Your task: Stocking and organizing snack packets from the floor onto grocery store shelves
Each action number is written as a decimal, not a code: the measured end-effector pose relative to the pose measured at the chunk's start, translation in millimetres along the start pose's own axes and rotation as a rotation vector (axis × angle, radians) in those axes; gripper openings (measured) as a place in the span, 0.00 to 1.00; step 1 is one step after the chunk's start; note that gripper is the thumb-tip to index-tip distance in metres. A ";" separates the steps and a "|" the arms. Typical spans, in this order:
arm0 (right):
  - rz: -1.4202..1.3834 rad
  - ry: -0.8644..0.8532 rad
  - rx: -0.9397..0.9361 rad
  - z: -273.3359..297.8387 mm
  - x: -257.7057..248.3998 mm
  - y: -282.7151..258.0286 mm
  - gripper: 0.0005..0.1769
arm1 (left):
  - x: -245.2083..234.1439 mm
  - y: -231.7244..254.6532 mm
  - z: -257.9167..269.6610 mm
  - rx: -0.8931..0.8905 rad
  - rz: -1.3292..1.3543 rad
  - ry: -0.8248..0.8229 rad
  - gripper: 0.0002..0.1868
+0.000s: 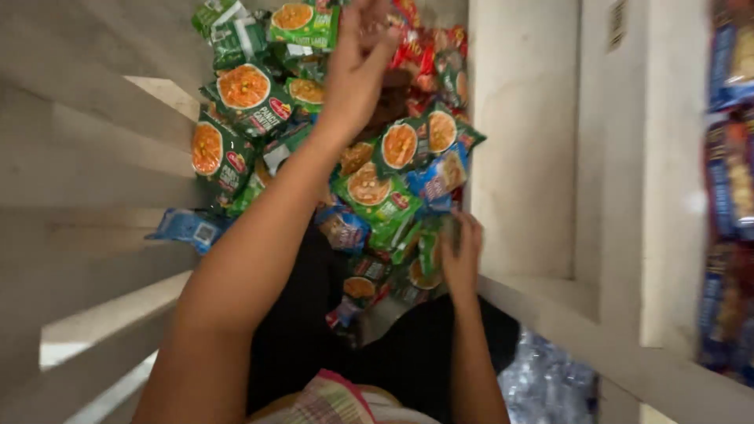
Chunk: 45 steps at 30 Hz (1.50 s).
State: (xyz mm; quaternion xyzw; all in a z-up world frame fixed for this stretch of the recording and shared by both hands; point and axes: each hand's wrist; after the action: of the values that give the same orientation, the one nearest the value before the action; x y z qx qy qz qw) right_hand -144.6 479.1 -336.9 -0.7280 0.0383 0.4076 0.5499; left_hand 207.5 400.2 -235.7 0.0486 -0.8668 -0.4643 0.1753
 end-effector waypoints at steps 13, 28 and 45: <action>-0.261 0.135 0.405 -16.9 168.3 57.8 0.28 | 25.9 102.7 11.5 -0.122 -0.629 -0.133 0.30; 0.257 -0.326 -0.097 -45.0 179.9 -43.9 0.19 | 57.9 114.9 -7.5 -0.036 -0.741 -0.416 0.30; -0.899 0.673 0.643 -77.4 124.1 267.4 0.16 | 72.6 157.9 6.6 0.005 -0.918 -0.597 0.24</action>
State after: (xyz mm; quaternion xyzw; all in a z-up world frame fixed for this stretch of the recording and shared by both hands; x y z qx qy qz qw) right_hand -154.2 358.6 -616.6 -0.5598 0.0200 -0.1447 0.8157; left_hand 149.8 476.5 -90.4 0.2881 -0.7698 -0.4847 -0.2991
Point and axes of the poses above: each hand's wrist, its own z-axis away from the middle knuckle, its own x-axis out of the palm, y = z × x, and after that the axes turned 13 degrees about -y, right-handed
